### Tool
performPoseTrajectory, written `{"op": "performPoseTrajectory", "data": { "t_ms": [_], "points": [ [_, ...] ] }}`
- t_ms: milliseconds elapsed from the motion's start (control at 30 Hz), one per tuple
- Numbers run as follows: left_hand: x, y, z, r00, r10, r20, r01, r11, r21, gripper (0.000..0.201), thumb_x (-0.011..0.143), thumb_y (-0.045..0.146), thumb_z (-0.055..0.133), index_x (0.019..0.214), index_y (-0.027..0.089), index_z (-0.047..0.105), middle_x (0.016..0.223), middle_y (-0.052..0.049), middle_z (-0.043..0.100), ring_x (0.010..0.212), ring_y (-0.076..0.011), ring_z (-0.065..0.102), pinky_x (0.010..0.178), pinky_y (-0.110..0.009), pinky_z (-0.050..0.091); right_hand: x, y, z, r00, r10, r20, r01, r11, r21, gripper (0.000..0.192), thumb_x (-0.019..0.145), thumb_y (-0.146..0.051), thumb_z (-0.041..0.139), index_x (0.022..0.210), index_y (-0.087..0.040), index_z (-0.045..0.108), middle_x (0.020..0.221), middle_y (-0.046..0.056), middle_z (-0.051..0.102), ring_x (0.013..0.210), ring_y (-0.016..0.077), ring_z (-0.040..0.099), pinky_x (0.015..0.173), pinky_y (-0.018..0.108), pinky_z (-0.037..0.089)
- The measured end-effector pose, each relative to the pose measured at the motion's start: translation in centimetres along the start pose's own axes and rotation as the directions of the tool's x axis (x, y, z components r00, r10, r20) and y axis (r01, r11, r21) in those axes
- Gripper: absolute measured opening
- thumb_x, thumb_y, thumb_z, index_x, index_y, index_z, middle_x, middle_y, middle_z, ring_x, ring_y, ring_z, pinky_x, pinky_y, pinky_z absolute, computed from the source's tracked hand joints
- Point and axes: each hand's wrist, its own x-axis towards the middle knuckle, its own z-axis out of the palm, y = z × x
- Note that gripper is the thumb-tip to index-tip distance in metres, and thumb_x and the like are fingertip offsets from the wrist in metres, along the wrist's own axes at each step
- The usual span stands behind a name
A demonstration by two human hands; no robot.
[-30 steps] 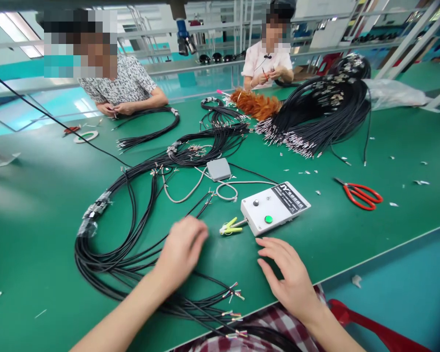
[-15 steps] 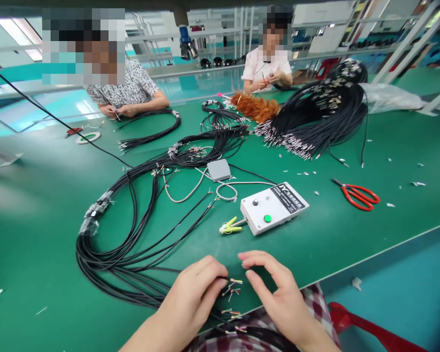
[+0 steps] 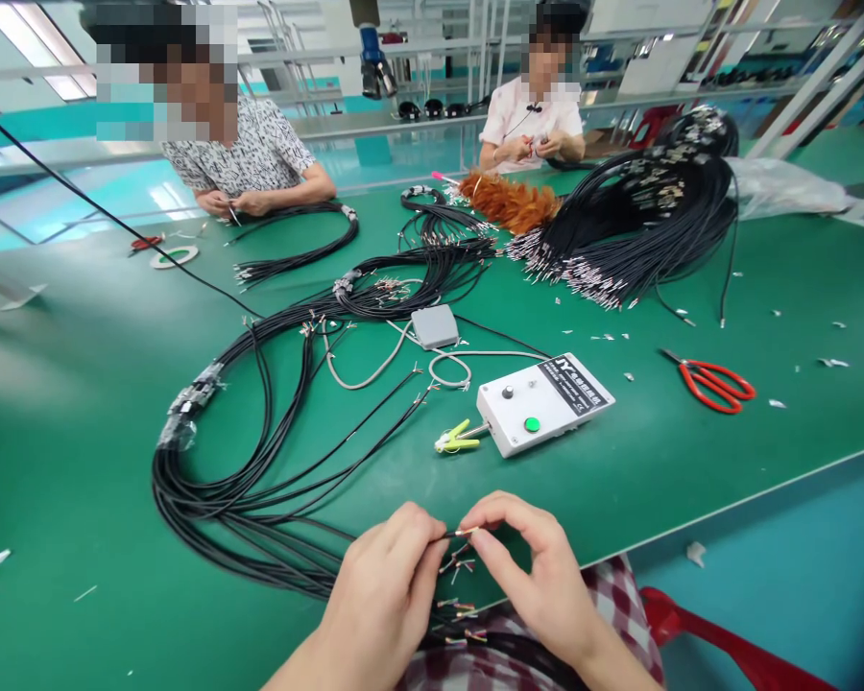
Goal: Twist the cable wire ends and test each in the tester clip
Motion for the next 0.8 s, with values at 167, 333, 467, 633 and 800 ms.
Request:
{"op": "performPoseTrajectory", "data": {
  "t_ms": [167,333,467,633,800],
  "points": [
    [0.0,-0.2,-0.1,0.990,-0.131,0.047,0.136,0.980,-0.142,0.014,0.097,0.015,0.046,0.097,0.025,0.057,0.073,0.005,0.063,0.060,-0.0093,0.060,0.060,-0.016,0.046,0.1,0.1,0.1,0.992,0.125,0.020,-0.126,0.984,0.123,0.016,0.093,-0.029,0.055,0.088,-0.020,0.068,0.084,0.003,0.070,0.080,0.0162,0.066,0.076,0.027,0.051],
    [-0.2,-0.4,-0.1,0.990,-0.140,0.034,0.143,0.980,-0.137,0.015,0.097,0.017,0.045,0.098,0.024,0.057,0.069,0.005,0.061,0.058,-0.0092,0.059,0.059,-0.017,0.045,0.8,0.2,0.3,0.967,0.255,-0.022,-0.240,0.932,0.272,0.023,0.088,-0.040,0.061,0.083,-0.018,0.067,0.077,0.004,0.070,0.073,0.0159,0.065,0.070,0.026,0.052],
    [-0.1,-0.2,-0.1,0.983,-0.170,0.069,0.178,0.973,-0.147,0.016,0.098,0.019,0.044,0.091,0.022,0.057,0.066,0.005,0.058,0.056,-0.0099,0.055,0.056,-0.018,0.043,1.5,0.4,0.6,0.949,0.314,-0.001,-0.282,0.855,0.435,0.026,0.084,-0.043,0.067,0.080,-0.018,0.063,0.070,0.001,0.066,0.064,0.0120,0.060,0.064,0.024,0.049],
    [0.1,-0.1,0.0,0.980,-0.185,0.077,0.195,0.968,-0.159,0.017,0.097,0.020,0.045,0.088,0.022,0.059,0.067,0.004,0.061,0.055,-0.0104,0.056,0.055,-0.019,0.043,1.8,0.3,1.3,0.925,0.375,0.065,-0.342,0.744,0.573,0.025,0.078,-0.039,0.074,0.079,-0.018,0.061,0.064,-0.003,0.060,0.057,0.0078,0.053,0.059,0.020,0.042],
    [-0.4,-0.5,0.7,0.968,-0.245,0.046,0.250,0.955,-0.163,0.015,0.096,0.022,0.046,0.088,0.022,0.058,0.067,0.003,0.063,0.057,-0.0117,0.059,0.055,-0.020,0.044,1.2,0.1,2.1,0.859,0.479,0.180,-0.452,0.547,0.705,0.032,0.068,-0.039,0.081,0.075,-0.017,0.058,0.057,-0.006,0.053,0.052,0.0062,0.045,0.053,0.018,0.036]
  ]
}}
